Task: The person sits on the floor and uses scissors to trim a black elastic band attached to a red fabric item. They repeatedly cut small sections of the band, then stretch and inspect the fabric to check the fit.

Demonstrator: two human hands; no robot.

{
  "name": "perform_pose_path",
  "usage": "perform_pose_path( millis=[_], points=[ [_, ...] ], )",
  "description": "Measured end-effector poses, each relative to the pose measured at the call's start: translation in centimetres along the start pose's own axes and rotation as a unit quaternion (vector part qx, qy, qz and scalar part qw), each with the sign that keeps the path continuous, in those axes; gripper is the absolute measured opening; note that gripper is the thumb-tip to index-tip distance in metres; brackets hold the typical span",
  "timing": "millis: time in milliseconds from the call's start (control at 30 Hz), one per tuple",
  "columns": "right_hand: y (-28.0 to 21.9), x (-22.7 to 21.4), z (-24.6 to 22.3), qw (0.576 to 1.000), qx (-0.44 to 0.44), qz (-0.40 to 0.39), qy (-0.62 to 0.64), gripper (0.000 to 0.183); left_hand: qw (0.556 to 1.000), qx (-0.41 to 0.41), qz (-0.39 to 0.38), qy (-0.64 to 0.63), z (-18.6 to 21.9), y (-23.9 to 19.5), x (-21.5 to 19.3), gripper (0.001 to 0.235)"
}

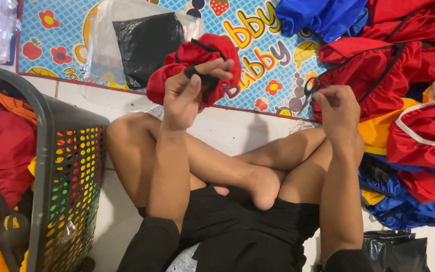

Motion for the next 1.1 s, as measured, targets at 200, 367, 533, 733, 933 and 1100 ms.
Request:
perform_pose_path(
  millis=[200,367,533,733,933,1100],
  points=[
    [2.6,9.8,9.8,0.925,0.238,0.028,0.295,0.02,0.984,-0.139,0.005,-0.115,-1.1,-0.3,0.4,0.063],
    [1.4,12.8,12.0,0.876,0.315,0.094,0.354,0.026,0.955,-0.286,0.058,0.048,-4.9,-0.4,-1.1,0.036],
    [2.7,12.3,11.3,0.847,0.31,0.143,0.407,0.06,0.721,-0.491,0.013,0.488,-9.7,-1.3,-2.4,0.04],
    [5.4,13.7,3.7,0.824,0.332,0.095,0.449,0.022,0.611,-0.495,-0.162,0.597,-20.8,-4.4,-1.7,0.045],
    [11.6,24.2,-5.6,0.813,0.278,-0.006,0.512,0.027,0.572,-0.489,-0.231,0.618,-29.1,-6.8,-1.4,0.04],
    [16.6,30.8,-13.7,0.912,0.123,-0.099,0.378,0.018,0.569,-0.462,-0.279,0.621,-30.3,-6.3,-3.0,0.036]
  ],
)
Point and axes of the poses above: each hand's wrist, its own y-axis towards the middle knuckle, its own x-axis out of the palm, z = x × y, the point moved 7 cm from there along y, towards the middle knuckle, and after that the axes turned 10 degrees about -x, right-handed, at the moved point
